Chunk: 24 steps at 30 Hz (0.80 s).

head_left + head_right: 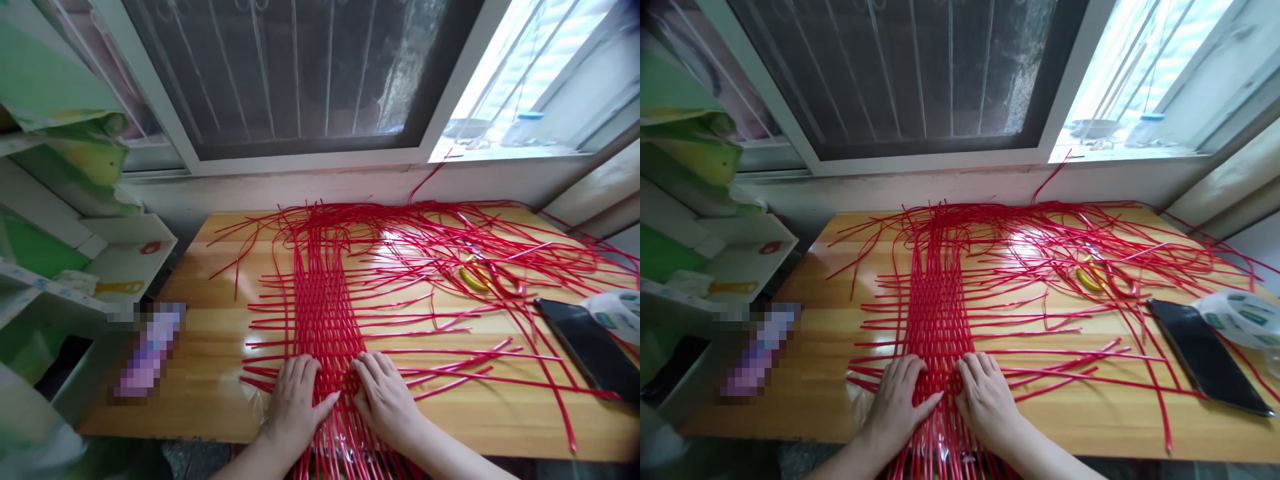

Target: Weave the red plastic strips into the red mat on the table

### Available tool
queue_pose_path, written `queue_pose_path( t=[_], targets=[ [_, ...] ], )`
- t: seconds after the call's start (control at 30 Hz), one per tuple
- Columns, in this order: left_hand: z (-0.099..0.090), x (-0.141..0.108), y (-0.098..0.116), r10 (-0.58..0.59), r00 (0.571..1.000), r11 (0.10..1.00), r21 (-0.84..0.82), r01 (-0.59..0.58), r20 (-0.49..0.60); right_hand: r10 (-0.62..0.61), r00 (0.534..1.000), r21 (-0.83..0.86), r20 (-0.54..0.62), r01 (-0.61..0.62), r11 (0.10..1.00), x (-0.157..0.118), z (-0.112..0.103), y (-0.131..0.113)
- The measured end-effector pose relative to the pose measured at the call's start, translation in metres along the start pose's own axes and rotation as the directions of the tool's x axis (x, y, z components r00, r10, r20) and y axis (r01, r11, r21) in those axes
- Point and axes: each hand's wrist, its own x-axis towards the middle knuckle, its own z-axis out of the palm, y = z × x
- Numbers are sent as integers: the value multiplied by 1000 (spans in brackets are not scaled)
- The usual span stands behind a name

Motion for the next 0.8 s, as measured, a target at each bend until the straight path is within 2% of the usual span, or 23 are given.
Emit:
queue_pose_path(
  t=[0.13,0.37,0.57,0.8],
  targets=[
    [-2,-1,1,-8,1000,1000,-10,8,24,5,1000,24,4,-5,1000,3,-4,0],
    [-2,6,-2,-31,999,999,31,32,-26,51,998,79,44,-54,995,21,-18,4],
    [4,12,-7,-1,1000,997,74,3,-28,59,997,14,50,-59,998,23,-9,0],
    [3,12,-6,-13,1000,1000,19,13,1,31,999,-63,37,-29,998,20,-2,-1]
  ],
)
